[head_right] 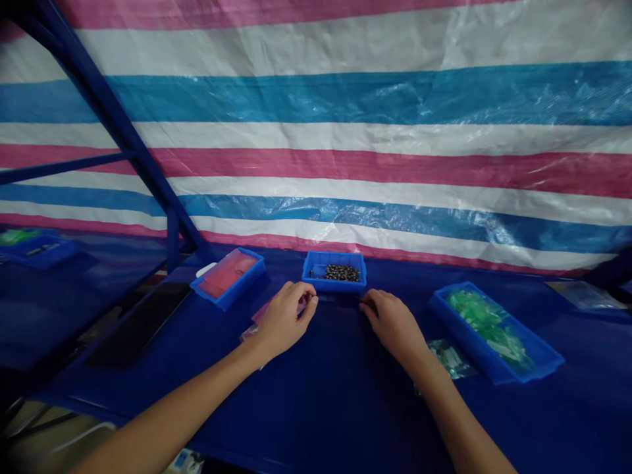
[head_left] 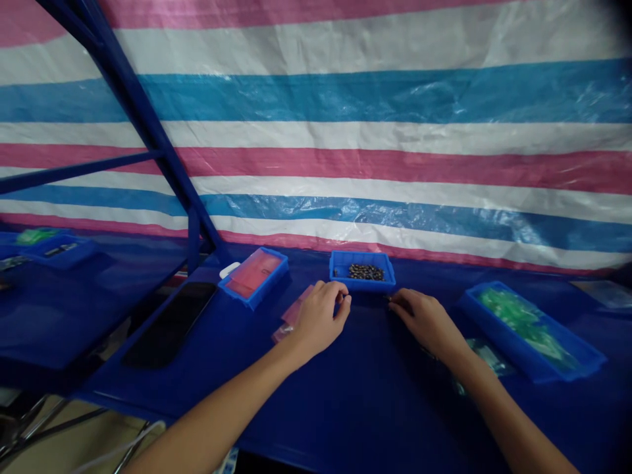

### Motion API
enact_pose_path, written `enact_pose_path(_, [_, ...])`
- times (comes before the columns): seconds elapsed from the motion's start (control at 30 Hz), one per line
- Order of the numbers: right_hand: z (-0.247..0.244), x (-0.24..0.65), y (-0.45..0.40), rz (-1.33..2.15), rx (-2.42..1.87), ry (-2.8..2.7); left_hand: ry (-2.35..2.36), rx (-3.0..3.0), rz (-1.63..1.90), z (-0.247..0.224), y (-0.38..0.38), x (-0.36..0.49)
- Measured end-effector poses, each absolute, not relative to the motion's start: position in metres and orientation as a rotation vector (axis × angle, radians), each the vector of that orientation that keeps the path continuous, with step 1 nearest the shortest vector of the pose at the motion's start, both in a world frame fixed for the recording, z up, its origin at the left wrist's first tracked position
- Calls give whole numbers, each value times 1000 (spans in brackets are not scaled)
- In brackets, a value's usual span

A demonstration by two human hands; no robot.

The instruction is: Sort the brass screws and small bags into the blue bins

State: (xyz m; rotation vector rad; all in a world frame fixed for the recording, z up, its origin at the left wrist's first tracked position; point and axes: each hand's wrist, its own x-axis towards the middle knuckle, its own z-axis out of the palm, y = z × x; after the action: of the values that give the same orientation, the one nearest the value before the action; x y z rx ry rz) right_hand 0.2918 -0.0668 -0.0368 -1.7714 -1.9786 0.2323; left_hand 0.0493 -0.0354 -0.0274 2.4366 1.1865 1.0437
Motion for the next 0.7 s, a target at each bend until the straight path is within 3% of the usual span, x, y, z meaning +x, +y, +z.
enact_pose_path(0.33, [-19, 243, -87, 535, -1325, -1894, 922, 2502, 823, -22, -39, 51])
enact_pose_path(0.7, [-22, 246, -87, 350, -1311, -1912, 840, 2078, 810, -24, -40, 55])
